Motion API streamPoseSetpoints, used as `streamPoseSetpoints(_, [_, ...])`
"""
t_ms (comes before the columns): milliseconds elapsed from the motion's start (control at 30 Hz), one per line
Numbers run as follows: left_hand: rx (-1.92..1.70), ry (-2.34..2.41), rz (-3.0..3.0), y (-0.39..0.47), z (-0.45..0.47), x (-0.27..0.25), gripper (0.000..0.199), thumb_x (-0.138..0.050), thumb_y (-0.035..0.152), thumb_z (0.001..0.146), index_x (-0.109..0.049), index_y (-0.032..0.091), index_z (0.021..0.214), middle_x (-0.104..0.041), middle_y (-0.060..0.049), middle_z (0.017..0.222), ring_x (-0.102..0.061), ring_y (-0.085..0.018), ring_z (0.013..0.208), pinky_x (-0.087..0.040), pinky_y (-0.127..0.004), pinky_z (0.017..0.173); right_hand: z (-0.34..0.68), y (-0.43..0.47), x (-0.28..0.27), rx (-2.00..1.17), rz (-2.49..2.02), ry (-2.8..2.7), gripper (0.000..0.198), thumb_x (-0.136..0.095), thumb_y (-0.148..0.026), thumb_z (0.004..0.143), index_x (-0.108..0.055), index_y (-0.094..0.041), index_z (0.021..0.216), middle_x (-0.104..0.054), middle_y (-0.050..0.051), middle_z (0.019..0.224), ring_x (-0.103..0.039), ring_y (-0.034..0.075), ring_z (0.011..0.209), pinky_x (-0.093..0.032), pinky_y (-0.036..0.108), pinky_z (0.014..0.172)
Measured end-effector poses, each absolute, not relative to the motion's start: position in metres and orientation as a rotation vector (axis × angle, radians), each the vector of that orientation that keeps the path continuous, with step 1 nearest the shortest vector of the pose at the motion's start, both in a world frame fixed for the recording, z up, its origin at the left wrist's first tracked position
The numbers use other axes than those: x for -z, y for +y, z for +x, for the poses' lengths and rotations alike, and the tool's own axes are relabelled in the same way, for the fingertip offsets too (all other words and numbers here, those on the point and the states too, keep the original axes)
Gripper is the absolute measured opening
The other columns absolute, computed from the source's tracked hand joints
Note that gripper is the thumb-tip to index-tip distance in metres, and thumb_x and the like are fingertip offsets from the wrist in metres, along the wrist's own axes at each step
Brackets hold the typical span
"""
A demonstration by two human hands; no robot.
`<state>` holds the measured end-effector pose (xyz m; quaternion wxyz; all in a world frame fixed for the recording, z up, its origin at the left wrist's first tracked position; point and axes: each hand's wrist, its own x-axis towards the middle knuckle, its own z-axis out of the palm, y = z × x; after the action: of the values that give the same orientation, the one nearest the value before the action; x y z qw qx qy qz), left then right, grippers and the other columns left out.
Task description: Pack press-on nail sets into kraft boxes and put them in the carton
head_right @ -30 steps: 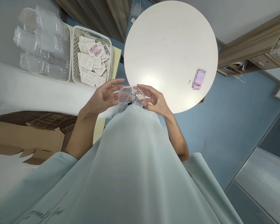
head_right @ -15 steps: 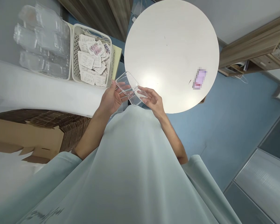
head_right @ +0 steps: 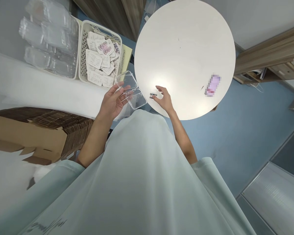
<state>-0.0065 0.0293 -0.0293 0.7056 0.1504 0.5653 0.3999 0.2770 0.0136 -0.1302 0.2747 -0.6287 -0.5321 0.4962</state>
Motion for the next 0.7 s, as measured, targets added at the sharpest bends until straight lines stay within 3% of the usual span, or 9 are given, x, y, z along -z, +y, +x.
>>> streamPoseSetpoints(100, [-0.920, 1.302, 0.346, 0.027, -0.018, 0.030, 0.050, -0.097, 0.040, 0.096, -0.074, 0.027, 0.138, -0.086, -0.008, 0.135, -0.084, -0.027, 0.128, -0.070, -0.038, 0.110, 0.276, 0.025, 0.175, -1.308, -1.876, -1.685, 0.056, -0.085, -0.038, 0.097, -0.070, -0.022, 0.149, -0.069, 0.017, 0.151, -0.066, 0.035, 0.141, -0.054, 0.055, 0.127])
streamPoseSetpoints(200, [-0.940, 1.347, 0.366, 0.022, -0.026, 0.031, 0.051, -0.097, 0.041, 0.095, -0.075, 0.027, 0.138, -0.086, -0.008, 0.132, -0.084, -0.027, 0.128, -0.070, -0.036, 0.108, 0.269, 0.033, 0.201, -1.294, -2.050, -1.917, 0.052, -0.082, -0.024, 0.097, -0.070, -0.018, 0.148, -0.066, 0.019, 0.151, -0.061, 0.036, 0.146, -0.054, 0.052, 0.126])
streamPoseSetpoints(700, [-0.930, 1.370, 0.301, 0.006, -0.029, 0.030, 0.044, -0.092, 0.041, 0.099, -0.078, 0.025, 0.136, -0.084, -0.010, 0.141, -0.083, -0.028, 0.131, -0.067, -0.042, 0.116, 0.251, 0.026, 0.231, -1.057, -2.280, -2.160, 0.038, -0.070, -0.011, 0.099, -0.061, -0.023, 0.134, -0.062, 0.018, 0.152, -0.061, 0.036, 0.146, -0.061, 0.050, 0.117])
